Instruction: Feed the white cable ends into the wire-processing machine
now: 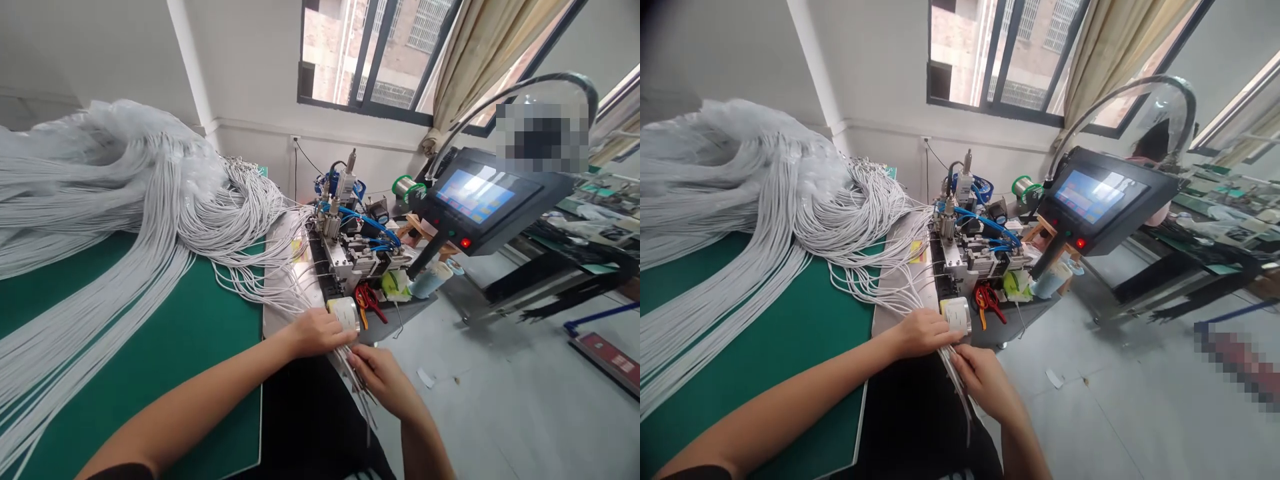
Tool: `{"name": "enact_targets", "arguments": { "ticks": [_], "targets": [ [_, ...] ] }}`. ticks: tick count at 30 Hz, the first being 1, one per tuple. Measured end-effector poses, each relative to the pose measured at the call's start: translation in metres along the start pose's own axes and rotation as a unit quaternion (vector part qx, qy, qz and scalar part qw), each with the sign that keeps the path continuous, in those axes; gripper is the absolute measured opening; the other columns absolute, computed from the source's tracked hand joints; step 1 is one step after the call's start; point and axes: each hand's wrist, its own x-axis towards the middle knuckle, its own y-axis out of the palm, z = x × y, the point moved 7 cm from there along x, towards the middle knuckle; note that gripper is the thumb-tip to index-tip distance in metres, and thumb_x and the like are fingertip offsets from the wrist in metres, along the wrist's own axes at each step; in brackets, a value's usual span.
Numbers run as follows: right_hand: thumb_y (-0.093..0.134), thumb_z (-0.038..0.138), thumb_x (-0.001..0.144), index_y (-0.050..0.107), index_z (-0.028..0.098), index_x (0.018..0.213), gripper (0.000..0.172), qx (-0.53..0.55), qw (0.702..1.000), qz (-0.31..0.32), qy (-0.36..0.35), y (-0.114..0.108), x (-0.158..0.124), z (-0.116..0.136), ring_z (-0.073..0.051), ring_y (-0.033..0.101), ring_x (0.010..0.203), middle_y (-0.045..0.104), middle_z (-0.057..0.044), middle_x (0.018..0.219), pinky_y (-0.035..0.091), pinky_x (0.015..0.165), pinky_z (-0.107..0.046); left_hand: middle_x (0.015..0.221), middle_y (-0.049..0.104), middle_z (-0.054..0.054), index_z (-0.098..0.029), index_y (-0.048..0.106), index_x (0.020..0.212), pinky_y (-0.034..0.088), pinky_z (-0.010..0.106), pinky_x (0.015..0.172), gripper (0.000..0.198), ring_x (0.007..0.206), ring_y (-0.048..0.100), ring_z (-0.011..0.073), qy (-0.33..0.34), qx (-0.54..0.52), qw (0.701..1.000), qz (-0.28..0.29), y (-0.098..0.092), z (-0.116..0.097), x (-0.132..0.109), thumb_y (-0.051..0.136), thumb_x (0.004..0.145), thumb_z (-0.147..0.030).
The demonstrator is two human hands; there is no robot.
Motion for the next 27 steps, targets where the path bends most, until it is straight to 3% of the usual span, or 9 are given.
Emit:
{"name": "enact_targets", "arguments": {
  "ticks": [6, 12, 15, 19, 23, 27],
  "targets": [
    [0.050, 0.035, 0.093, 0.062, 0.020, 0.077, 0.025, -0.061, 0.995, -0.080, 0.001, -0.032, -0.013, 0.005, -0.015, 0.056, 0.060, 0.060, 0.000, 0.066, 0.042, 0.058, -0.024, 0.076, 0.062, 0.000, -0.019, 0.055, 0.108, 0.045, 0.028, 0.069, 0.016, 0.073, 0.057, 0.0132, -0.029, -0.003, 0.999, -0.023, -0.012, -0.001, -0.003, 0.048, 0.094, -0.019],
    [0.066, 0.037, 0.083, 0.064, 0.018, 0.083, 0.020, 0.068, 0.973, -0.221, 0.019, -0.059, -0.021, -0.012, -0.014, 0.056, 0.055, 0.059, 0.000, 0.063, 0.044, 0.053, -0.025, 0.083, 0.066, 0.001, -0.015, 0.048, 0.124, 0.046, 0.026, 0.064, 0.029, 0.071, 0.060, 0.0112, -0.051, -0.003, 0.997, -0.062, -0.028, -0.001, -0.002, 0.047, 0.096, -0.024],
    [0.069, 0.037, 0.080, 0.067, 0.017, 0.085, 0.020, 0.143, 0.949, -0.280, 0.021, -0.060, -0.019, -0.023, -0.013, 0.054, 0.051, 0.060, 0.000, 0.062, 0.044, 0.051, -0.025, 0.072, 0.064, -0.002, -0.016, 0.051, 0.120, 0.042, 0.025, 0.058, 0.027, 0.061, 0.058, 0.0097, -0.064, 0.001, 0.995, -0.076, -0.030, -0.001, -0.003, 0.049, 0.096, -0.026],
    [0.069, 0.035, 0.080, 0.069, 0.018, 0.083, 0.018, 0.210, 0.910, -0.357, -0.001, -0.056, -0.008, -0.028, -0.009, 0.048, 0.047, 0.064, -0.001, 0.068, 0.039, 0.045, -0.023, 0.058, 0.056, -0.005, -0.018, 0.057, 0.100, 0.035, 0.026, 0.053, 0.013, 0.054, 0.053, 0.0103, -0.079, 0.008, 0.994, -0.081, -0.028, 0.001, -0.005, 0.051, 0.095, -0.028],
    [0.066, 0.036, 0.083, 0.070, 0.018, 0.087, 0.019, 0.229, 0.897, -0.377, -0.023, -0.049, 0.013, -0.030, -0.008, 0.044, 0.046, 0.064, -0.002, 0.071, 0.035, 0.043, -0.023, 0.057, 0.053, -0.004, -0.018, 0.057, 0.087, 0.033, 0.028, 0.053, 0.013, 0.055, 0.050, 0.0126, -0.094, 0.049, 0.991, -0.078, -0.022, 0.009, -0.006, 0.050, 0.094, -0.026],
    [0.063, 0.039, 0.084, 0.070, 0.017, 0.088, 0.024, 0.215, 0.905, -0.367, -0.018, -0.048, 0.037, -0.037, -0.008, 0.039, 0.046, 0.063, -0.002, 0.071, 0.032, 0.042, -0.023, 0.065, 0.056, -0.002, -0.018, 0.056, 0.081, 0.038, 0.030, 0.065, 0.014, 0.064, 0.052, 0.0151, -0.129, 0.077, 0.988, -0.031, -0.011, 0.027, -0.008, 0.048, 0.093, -0.017]
  ]
}}
